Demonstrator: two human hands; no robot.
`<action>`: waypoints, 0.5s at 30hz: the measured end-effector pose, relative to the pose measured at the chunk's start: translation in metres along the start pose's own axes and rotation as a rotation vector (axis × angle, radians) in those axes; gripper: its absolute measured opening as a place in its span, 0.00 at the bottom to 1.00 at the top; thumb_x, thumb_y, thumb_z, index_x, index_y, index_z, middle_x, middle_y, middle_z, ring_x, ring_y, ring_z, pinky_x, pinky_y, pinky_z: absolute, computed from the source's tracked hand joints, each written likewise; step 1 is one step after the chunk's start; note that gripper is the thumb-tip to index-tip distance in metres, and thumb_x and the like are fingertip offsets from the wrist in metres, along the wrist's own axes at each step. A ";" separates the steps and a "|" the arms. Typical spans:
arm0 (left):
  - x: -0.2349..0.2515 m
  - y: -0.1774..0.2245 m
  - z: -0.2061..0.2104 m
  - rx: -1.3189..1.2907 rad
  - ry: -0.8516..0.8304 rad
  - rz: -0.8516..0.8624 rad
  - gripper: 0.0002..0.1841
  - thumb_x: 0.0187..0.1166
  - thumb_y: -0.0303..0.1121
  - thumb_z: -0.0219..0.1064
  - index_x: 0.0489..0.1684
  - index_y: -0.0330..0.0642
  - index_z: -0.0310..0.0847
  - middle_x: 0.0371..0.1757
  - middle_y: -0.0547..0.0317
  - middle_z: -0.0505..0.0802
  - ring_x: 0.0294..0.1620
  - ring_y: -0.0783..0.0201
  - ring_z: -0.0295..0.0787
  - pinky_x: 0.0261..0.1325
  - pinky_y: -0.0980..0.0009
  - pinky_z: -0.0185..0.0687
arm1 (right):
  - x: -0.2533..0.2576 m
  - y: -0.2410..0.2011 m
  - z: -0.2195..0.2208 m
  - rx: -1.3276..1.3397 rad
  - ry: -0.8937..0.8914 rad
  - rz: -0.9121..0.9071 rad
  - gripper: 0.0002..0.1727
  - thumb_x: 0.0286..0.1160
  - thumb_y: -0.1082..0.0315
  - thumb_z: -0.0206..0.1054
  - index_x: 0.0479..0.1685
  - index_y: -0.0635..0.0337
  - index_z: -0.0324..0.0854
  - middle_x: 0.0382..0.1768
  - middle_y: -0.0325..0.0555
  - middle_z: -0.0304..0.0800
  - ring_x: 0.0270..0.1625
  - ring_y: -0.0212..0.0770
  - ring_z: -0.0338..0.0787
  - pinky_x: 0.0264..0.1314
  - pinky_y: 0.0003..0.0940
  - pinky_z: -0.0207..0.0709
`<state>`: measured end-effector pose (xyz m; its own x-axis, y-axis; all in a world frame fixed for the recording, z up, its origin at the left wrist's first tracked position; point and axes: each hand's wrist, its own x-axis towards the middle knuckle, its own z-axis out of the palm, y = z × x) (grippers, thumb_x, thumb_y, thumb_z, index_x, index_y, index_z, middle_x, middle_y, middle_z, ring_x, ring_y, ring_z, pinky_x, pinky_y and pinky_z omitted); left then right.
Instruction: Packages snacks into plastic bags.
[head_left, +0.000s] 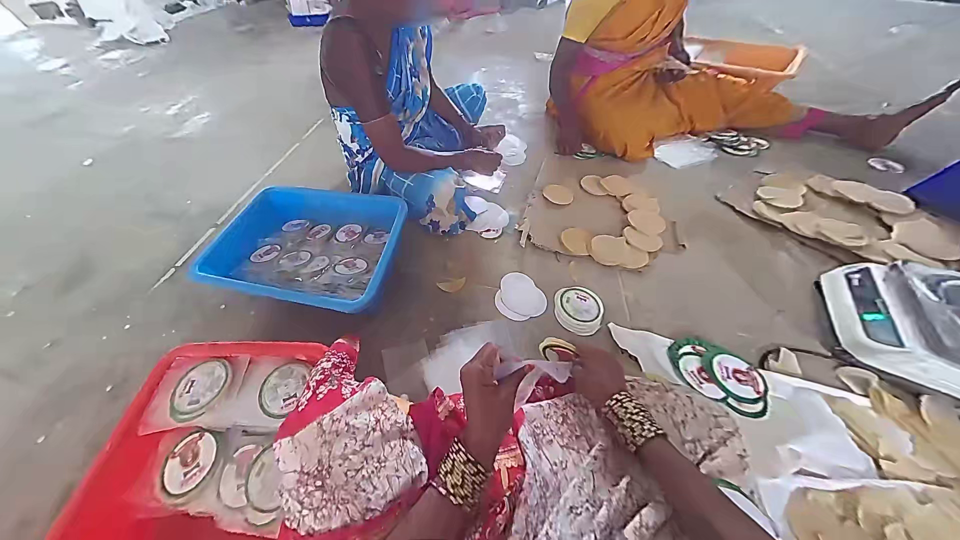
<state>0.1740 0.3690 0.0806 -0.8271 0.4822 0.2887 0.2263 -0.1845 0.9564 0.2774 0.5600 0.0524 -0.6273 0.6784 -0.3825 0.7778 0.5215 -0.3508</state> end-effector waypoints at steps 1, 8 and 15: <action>-0.002 0.002 -0.003 0.010 0.000 0.056 0.08 0.60 0.25 0.80 0.31 0.33 0.89 0.32 0.59 0.94 0.37 0.75 0.91 0.48 0.77 0.89 | -0.006 0.000 -0.005 0.071 0.073 -0.011 0.20 0.84 0.62 0.66 0.63 0.69 0.86 0.59 0.71 0.89 0.68 0.70 0.85 0.75 0.69 0.70; -0.013 0.015 -0.013 0.024 -0.034 0.308 0.07 0.68 0.27 0.77 0.40 0.38 0.89 0.39 0.61 0.94 0.45 0.78 0.90 0.54 0.82 0.86 | -0.085 -0.025 -0.067 0.934 0.625 -0.422 0.13 0.57 0.71 0.77 0.44 0.55 0.88 0.38 0.25 0.97 0.43 0.20 0.94 0.50 0.23 0.91; -0.022 0.019 -0.009 0.093 -0.071 0.412 0.08 0.77 0.36 0.73 0.45 0.44 0.87 0.39 0.61 0.92 0.44 0.77 0.88 0.52 0.82 0.85 | -0.155 -0.044 -0.117 0.973 0.693 -0.897 0.22 0.65 0.64 0.81 0.58 0.30 0.88 0.53 0.17 0.96 0.55 0.23 0.94 0.61 0.23 0.89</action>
<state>0.1915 0.3468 0.0923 -0.6215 0.4426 0.6464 0.5786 -0.2970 0.7596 0.3444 0.4926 0.2276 -0.5108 0.5771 0.6372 -0.3514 0.5363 -0.7674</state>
